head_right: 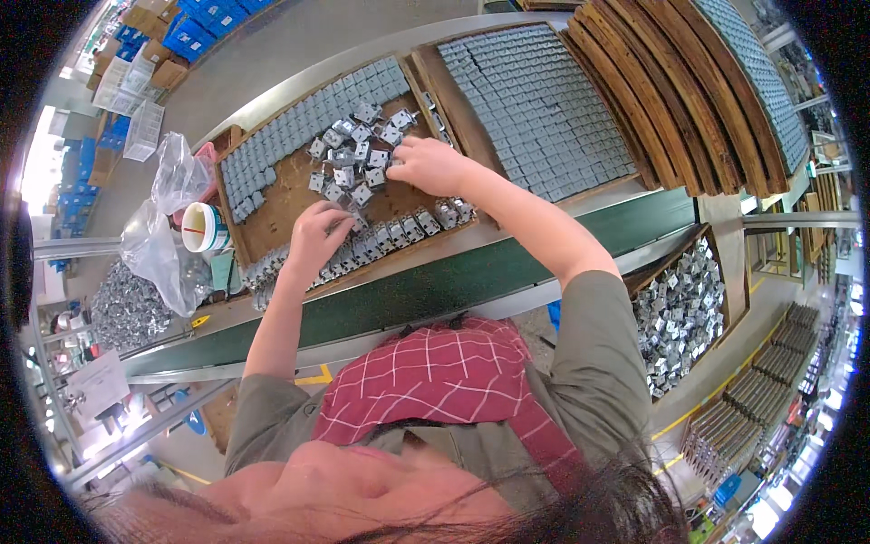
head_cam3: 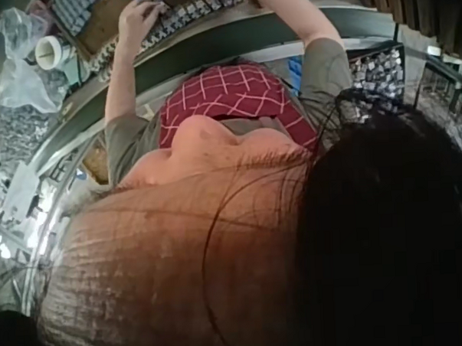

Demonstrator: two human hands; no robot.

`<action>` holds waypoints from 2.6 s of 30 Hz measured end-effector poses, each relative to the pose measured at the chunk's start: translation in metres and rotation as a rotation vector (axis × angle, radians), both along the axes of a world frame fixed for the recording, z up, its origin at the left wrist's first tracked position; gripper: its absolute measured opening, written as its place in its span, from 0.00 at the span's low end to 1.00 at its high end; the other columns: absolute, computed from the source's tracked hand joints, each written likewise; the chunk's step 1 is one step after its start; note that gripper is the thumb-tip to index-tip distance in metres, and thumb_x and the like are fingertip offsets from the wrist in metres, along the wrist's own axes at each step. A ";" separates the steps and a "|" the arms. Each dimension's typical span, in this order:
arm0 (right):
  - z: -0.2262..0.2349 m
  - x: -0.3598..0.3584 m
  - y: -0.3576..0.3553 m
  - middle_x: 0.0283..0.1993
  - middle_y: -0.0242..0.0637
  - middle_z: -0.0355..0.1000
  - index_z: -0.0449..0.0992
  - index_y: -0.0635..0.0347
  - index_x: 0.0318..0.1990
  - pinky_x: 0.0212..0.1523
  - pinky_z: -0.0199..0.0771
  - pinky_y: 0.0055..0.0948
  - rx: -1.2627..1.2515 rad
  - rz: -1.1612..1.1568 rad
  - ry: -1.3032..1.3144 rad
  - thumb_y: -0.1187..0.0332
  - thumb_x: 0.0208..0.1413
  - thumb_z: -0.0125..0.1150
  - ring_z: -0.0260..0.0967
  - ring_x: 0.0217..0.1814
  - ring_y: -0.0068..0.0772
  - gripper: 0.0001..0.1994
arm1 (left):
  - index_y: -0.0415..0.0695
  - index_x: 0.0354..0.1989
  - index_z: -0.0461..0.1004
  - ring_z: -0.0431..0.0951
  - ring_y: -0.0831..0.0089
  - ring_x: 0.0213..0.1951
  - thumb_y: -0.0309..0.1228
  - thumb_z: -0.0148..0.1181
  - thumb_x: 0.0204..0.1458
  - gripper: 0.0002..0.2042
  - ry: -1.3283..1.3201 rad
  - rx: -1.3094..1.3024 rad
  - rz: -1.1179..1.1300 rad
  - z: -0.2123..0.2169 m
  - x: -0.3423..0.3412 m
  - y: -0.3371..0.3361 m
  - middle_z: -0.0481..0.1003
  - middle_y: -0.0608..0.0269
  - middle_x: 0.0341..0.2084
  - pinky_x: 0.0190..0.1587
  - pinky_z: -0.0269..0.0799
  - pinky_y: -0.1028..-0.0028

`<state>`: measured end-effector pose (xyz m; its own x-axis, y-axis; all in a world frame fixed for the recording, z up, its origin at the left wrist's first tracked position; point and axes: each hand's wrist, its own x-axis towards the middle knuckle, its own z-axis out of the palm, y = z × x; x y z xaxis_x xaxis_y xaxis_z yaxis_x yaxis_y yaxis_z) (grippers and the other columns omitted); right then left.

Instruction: Assembling small metal electronic components and placing them into grid-style organization trays on a production line.

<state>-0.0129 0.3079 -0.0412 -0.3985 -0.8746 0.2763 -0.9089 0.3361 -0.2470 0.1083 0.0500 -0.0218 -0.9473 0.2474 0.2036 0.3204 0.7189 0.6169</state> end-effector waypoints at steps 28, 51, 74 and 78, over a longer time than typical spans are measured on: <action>0.003 -0.113 -0.015 0.41 0.49 0.69 0.72 0.61 0.43 0.48 0.70 0.43 -0.111 -0.620 -0.049 0.74 0.46 0.56 0.68 0.49 0.50 0.14 | 0.46 0.36 0.75 0.71 0.64 0.50 0.27 0.54 0.44 0.10 0.261 -0.670 -0.503 0.027 -0.085 -0.063 0.74 0.65 0.39 0.55 0.63 0.64; 0.051 0.112 0.023 0.46 0.35 0.73 0.69 0.63 0.55 0.34 0.70 0.19 -1.159 -0.410 -1.763 0.75 0.54 0.59 0.68 0.34 0.19 0.19 | 0.44 0.46 0.69 0.73 0.70 0.34 0.32 0.56 0.56 0.12 -0.430 1.462 0.454 0.014 -0.007 0.002 0.72 0.62 0.34 0.35 0.71 0.75; 0.048 0.150 0.040 0.43 0.36 0.75 0.72 0.65 0.51 0.36 0.78 0.22 -1.029 -0.379 -1.833 0.79 0.56 0.55 0.75 0.35 0.24 0.15 | 0.35 0.47 0.73 0.73 0.84 0.29 0.28 0.60 0.55 0.13 -0.512 1.074 0.235 0.049 0.061 0.120 0.76 0.66 0.30 0.28 0.67 0.84; 0.058 0.143 0.050 0.37 0.33 0.73 0.72 0.63 0.49 0.36 0.78 0.24 -0.833 -0.381 -1.574 0.76 0.52 0.60 0.74 0.35 0.23 0.15 | 0.34 0.48 0.73 0.72 0.85 0.29 0.28 0.61 0.55 0.14 -0.555 1.129 0.240 0.040 0.063 0.125 0.76 0.67 0.30 0.28 0.66 0.84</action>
<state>0.1303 0.3579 0.0171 -0.8121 -0.5299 -0.2443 0.3992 -0.1991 -0.8950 0.1715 0.1749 0.0183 -0.9690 0.0082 -0.2471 -0.2391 -0.2846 0.9284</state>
